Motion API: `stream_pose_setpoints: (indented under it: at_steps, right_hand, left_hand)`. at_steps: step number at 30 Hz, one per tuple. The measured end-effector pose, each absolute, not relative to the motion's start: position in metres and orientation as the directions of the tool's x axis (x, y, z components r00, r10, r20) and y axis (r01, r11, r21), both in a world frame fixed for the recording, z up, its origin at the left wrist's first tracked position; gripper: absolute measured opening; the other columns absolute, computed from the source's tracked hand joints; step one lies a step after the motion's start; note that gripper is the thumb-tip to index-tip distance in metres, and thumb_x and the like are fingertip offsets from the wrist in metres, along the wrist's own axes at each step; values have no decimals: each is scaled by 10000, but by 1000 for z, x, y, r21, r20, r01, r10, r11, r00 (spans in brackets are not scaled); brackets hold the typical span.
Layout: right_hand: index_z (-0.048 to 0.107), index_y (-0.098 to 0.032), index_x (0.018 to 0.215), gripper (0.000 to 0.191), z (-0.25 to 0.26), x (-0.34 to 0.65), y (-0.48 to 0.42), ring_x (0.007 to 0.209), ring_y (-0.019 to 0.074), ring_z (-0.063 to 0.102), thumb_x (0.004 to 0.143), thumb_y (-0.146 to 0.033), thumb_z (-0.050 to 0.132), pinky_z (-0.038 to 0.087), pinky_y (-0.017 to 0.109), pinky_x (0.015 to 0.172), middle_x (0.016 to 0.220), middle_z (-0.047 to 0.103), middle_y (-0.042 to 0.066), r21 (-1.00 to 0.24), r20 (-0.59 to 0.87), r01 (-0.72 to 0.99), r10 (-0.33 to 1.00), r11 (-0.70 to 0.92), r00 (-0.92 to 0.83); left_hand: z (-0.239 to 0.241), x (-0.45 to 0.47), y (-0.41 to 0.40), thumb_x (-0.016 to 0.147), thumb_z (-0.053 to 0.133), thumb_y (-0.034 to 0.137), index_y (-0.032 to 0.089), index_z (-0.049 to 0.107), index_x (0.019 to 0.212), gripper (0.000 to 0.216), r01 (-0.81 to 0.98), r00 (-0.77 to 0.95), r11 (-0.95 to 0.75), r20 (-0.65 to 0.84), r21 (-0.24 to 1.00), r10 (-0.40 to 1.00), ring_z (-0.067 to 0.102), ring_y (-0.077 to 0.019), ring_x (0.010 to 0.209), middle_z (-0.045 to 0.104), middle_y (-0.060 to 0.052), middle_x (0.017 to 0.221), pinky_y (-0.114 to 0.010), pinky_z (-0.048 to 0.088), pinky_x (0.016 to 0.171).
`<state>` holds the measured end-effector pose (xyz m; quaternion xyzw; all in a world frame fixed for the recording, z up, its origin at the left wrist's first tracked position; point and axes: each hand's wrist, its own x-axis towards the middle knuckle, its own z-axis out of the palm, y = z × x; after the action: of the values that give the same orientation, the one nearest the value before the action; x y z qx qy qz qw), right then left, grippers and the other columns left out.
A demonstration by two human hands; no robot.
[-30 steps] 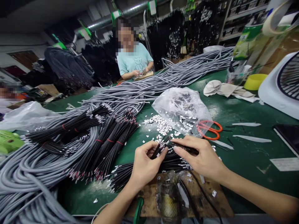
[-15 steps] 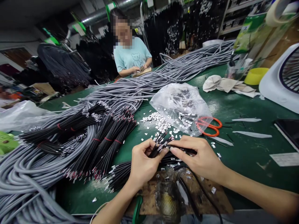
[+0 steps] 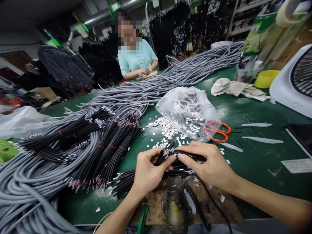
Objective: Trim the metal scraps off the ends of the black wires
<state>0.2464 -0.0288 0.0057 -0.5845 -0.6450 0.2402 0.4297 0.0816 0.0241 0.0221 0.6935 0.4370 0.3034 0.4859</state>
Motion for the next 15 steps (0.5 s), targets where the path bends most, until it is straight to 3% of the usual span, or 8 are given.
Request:
stream_pose_setpoints:
  at_steps: [6, 15]
  right_hand:
    - [680, -223, 926, 203, 4, 246, -29, 667, 108, 556, 810, -283, 525, 397, 235, 618, 762, 633, 0, -812, 284, 541, 958, 217, 42]
    - [694, -216, 862, 172, 8, 249, -28, 610, 94, 542, 794, -273, 546, 395, 225, 576, 699, 619, -13, -835, 301, 505, 949, 218, 88]
  left_hand:
    - [23, 84, 24, 706, 657, 250, 118, 582, 637, 167, 275, 427, -100, -28, 956, 904, 556, -89, 467, 605, -2, 519, -173, 458, 483]
    - [28, 81, 26, 767, 587, 287, 108, 560, 641, 220, 191, 550, -25, -86, 981, 831, 565, -96, 442, 598, -14, 528, -181, 458, 452]
